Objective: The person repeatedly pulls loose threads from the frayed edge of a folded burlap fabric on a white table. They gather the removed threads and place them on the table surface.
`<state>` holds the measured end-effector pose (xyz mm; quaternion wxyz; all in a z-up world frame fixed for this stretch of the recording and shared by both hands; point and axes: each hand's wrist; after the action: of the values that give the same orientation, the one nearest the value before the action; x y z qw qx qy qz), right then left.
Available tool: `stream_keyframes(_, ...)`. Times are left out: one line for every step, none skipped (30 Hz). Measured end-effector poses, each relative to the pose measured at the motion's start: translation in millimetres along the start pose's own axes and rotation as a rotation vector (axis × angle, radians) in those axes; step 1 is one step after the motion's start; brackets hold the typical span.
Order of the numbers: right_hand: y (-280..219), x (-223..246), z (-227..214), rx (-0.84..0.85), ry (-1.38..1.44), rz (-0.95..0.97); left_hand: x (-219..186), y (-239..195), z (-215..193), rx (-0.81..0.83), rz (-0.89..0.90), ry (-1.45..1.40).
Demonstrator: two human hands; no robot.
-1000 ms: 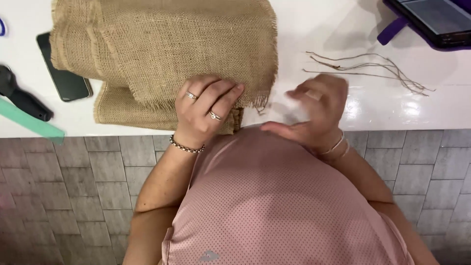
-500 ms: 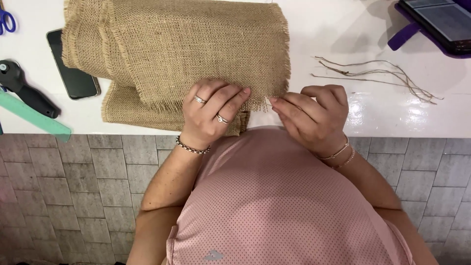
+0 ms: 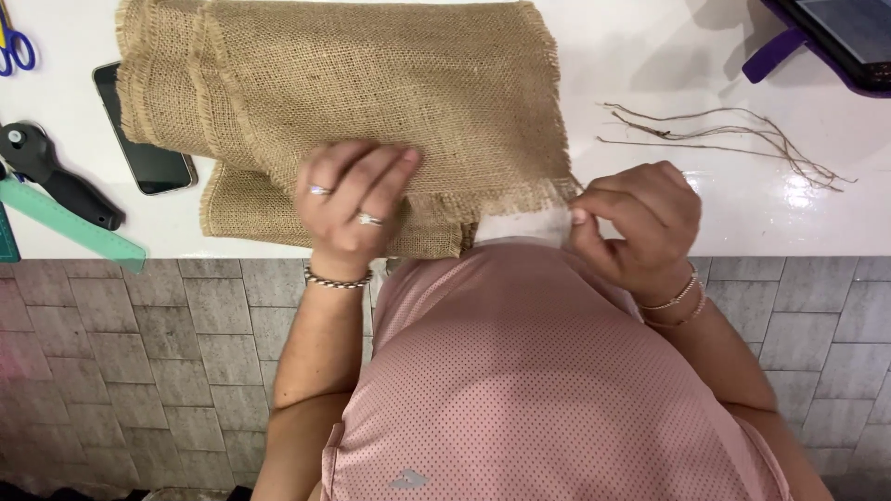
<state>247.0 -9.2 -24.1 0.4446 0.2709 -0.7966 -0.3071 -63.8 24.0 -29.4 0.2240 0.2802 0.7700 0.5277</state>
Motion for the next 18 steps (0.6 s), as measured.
stream_keyframes(-2, -2, -3, -0.012, -0.027, 0.01, 6, 4, -5, -0.018, 0.019, 0.004)
stream_keyframes(-5, -5, -6, -0.024, -0.054, 0.02, 13, 9, -9, -0.037, 0.038, 0.008)
stream_keyframes(-7, -8, -10, -0.027, -0.056, 0.022, 18, 9, -16, -0.036, 0.04, 0.004)
stream_keyframes(-10, -11, -14, -0.026, -0.058, 0.032, 23, 9, -23, -0.012, 0.054, 0.061)
stream_keyframes(-13, -14, -19, -0.024, -0.061, 0.044, 28, 8, -30, 0.012, 0.067, 0.117)
stream_keyframes(-11, -12, -21, -0.026, -0.064, 0.047, 30, 8, -33, 0.013, 0.068, 0.113)
stream_keyframes(-9, -10, -24, -0.014, -0.084, 0.036, 31, 7, -37, 0.064, 0.056, 0.16)
stream_keyframes(-7, -8, -26, -0.002, -0.103, 0.026, 32, 6, -41, 0.114, 0.044, 0.208)
stream_keyframes(-20, -19, -34, -0.002, -0.104, 0.031, 36, 8, -46, 0.118, 0.044, 0.204)
stream_keyframes(-33, -30, -43, -0.064, -0.147, 0.096, 39, 11, -50, 0.12, 0.024, 0.197)
stream_keyframes(-46, -40, -53, -0.13, -0.199, 0.16, 44, 14, -52, 0.118, 0.006, 0.183)
stream_keyframes(-41, -42, -61, -0.134, -0.208, 0.163, 46, 17, -63, 0.116, 0.008, 0.172)
stream_keyframes(-38, -43, -74, -0.123, -0.243, 0.222, 48, 18, -69, 0.165, -0.06, 0.143)
stream_keyframes(-35, -43, -87, -0.114, -0.278, 0.282, 50, 19, -74, 0.216, -0.127, 0.112)
stream_keyframes(-42, -54, -100, -0.117, -0.305, 0.289, 52, 16, -76, 0.212, -0.128, 0.084)
stream_keyframes(-50, -63, -114, -0.042, -0.417, 0.275, 55, 13, -78, 0.213, -0.129, 0.083)
stream_keyframes(-58, -74, -125, 0.034, -0.519, 0.263, 58, 10, -83, 0.216, -0.128, 0.088)
stream_keyframes(-67, -79, -137, 0.031, -0.538, 0.271, 59, 10, -78, 0.213, -0.127, 0.067)
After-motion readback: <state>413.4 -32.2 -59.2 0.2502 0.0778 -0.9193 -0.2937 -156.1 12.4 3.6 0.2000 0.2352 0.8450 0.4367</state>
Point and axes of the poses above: each hand's wrist, its own y-axis towards the middle knuckle, its own z-axis out of the palm, x = y × z, and after that the axes turned 10 degrees about -x, right-handed
